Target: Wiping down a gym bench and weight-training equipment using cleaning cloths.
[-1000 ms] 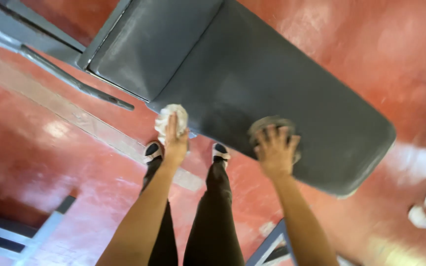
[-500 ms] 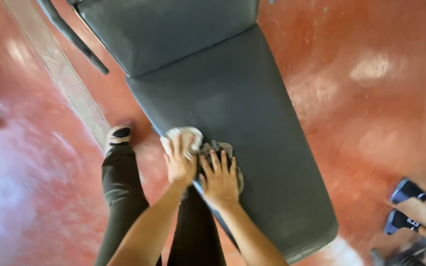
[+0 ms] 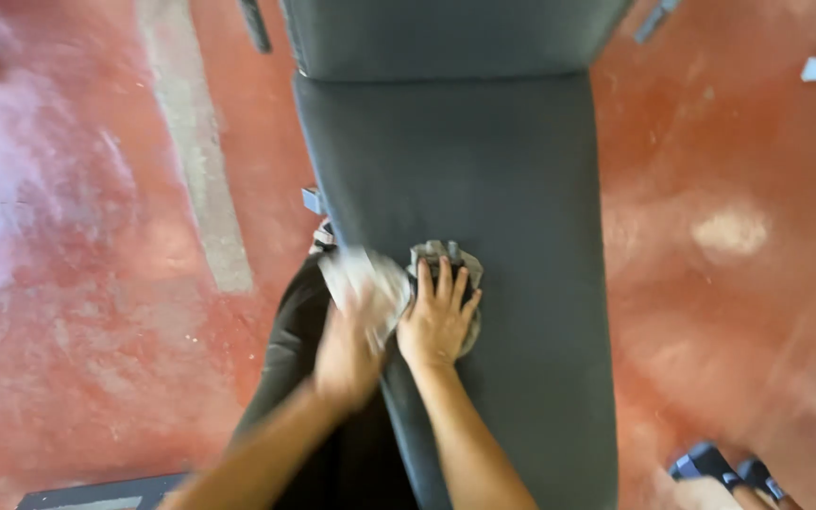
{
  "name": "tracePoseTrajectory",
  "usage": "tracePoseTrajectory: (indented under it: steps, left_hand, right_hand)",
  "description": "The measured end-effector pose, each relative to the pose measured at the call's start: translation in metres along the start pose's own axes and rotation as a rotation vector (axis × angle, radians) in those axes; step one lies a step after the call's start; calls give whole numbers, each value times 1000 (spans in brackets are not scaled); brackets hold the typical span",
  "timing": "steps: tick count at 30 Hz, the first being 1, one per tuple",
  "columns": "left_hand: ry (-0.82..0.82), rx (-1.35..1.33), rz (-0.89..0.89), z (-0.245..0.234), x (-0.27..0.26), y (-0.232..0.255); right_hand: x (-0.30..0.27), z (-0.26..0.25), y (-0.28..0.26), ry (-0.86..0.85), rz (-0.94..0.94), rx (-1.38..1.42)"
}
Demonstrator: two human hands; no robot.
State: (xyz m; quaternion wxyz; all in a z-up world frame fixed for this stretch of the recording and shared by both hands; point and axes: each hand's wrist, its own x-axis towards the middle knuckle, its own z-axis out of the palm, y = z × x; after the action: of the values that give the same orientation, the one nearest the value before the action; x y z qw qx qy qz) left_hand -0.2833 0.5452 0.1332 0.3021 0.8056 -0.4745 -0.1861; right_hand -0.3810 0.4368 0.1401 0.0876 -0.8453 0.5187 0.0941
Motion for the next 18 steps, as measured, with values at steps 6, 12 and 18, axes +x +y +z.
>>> tracePoseTrajectory:
  steps: [6,12,18]
  left_hand:
    - [-638,-32,-427,-1,29,13]
    - [-410,59,-477,52,117,-77]
    - [-491,127,-582,70,184,-132]
  right_hand:
    - [18,-18,0,-291,-66,-63]
    - [26,-21,-9,-253,-97,-17]
    - [34,-10,-10,-222,-139,-85]
